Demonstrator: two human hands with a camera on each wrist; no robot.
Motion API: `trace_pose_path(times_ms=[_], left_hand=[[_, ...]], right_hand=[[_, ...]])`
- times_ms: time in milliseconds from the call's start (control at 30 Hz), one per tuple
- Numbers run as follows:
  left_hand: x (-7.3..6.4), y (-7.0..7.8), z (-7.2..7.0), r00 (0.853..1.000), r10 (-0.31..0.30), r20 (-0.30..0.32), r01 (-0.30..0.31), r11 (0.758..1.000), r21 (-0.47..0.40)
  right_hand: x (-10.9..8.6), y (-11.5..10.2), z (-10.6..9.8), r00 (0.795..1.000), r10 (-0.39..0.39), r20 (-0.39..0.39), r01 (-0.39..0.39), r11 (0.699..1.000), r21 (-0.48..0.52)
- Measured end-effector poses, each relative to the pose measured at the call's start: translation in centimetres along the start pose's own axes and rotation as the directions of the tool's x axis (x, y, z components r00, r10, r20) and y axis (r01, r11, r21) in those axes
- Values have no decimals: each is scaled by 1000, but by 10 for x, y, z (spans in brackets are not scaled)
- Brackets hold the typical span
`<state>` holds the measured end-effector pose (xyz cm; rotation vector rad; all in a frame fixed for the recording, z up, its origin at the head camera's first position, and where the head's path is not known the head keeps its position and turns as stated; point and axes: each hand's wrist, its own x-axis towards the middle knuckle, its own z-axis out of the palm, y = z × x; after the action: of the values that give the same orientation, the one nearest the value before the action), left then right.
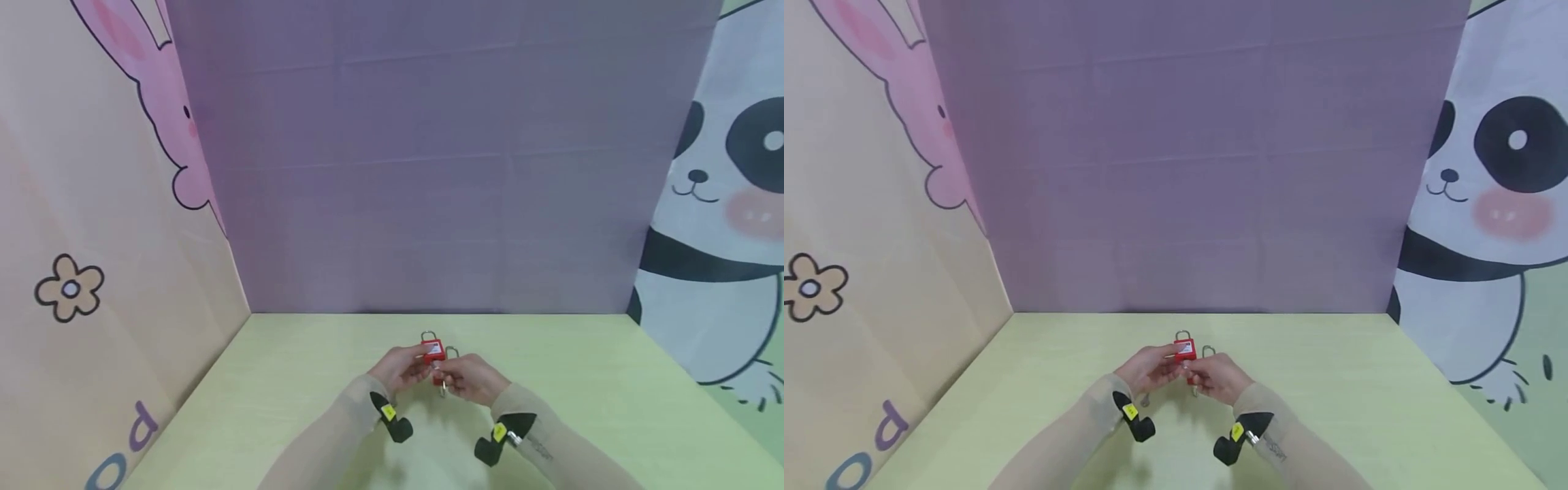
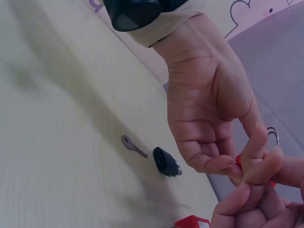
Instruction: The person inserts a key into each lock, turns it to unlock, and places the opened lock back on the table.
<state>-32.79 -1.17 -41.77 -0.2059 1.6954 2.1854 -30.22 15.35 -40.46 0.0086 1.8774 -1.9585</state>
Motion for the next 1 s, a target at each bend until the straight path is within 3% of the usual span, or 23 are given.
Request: trace_pose_path(times_ms=[267, 400, 500, 567, 633, 667, 700, 767, 800, 867, 900, 933, 1000], left_hand=[[1, 2, -1, 1000, -2, -16, 2, 999, 36], [0, 1, -1, 1000, 17, -25, -15, 997, 77], [1, 0, -1, 999, 27, -35, -23, 993, 112], [1, 0, -1, 999, 27, -41, -23, 994, 110], [1, 0, -2, 999, 25, -43, -21, 995, 98], [1, -1, -2, 999, 26, -42, -22, 996, 85], [1, -1, -2, 999, 27, -41, -24, 997, 74], [2, -1, -3, 999, 32, -35, -30, 998, 49], [2, -1, -3, 999, 33, -36, -31, 999, 44], [2, -2, -2, 999, 36, -30, -35, 998, 42], [2, -2, -2, 999, 35, -29, -34, 999, 41], [2, -2, -1, 999, 37, -25, -36, 999, 40], [4, -2, 0, 999, 32, -28, -31, 999, 38]], right_hand=[[0, 1, 0, 1000, 12, -9, -12, 999, -45], [0, 1, -2, 1000, 0, -7, -1, 987, -163], [-1, 0, -3, 999, -42, -4, 38, 943, -332], [-2, -1, -2, 995, -98, -22, 76, 879, -471], [-4, -3, 1, 980, -187, -63, 101, 751, -652], [-6, -4, 4, 967, -241, -83, 102, 663, -742], [-7, -5, 7, 950, -298, -89, 98, 558, -824], [-9, -5, 13, 900, -429, -79, 62, 304, -951], [-10, -5, 17, 872, -487, -51, 46, 185, -982], [-11, -3, 24, 806, -590, 39, 31, -24, -999], [-11, -1, 27, 769, -633, 87, 21, -112, -994], [-11, 0, 29, 732, -670, 125, 9, -174, -985], [-12, 2, 34, 674, -716, 180, -15, -258, -966]])
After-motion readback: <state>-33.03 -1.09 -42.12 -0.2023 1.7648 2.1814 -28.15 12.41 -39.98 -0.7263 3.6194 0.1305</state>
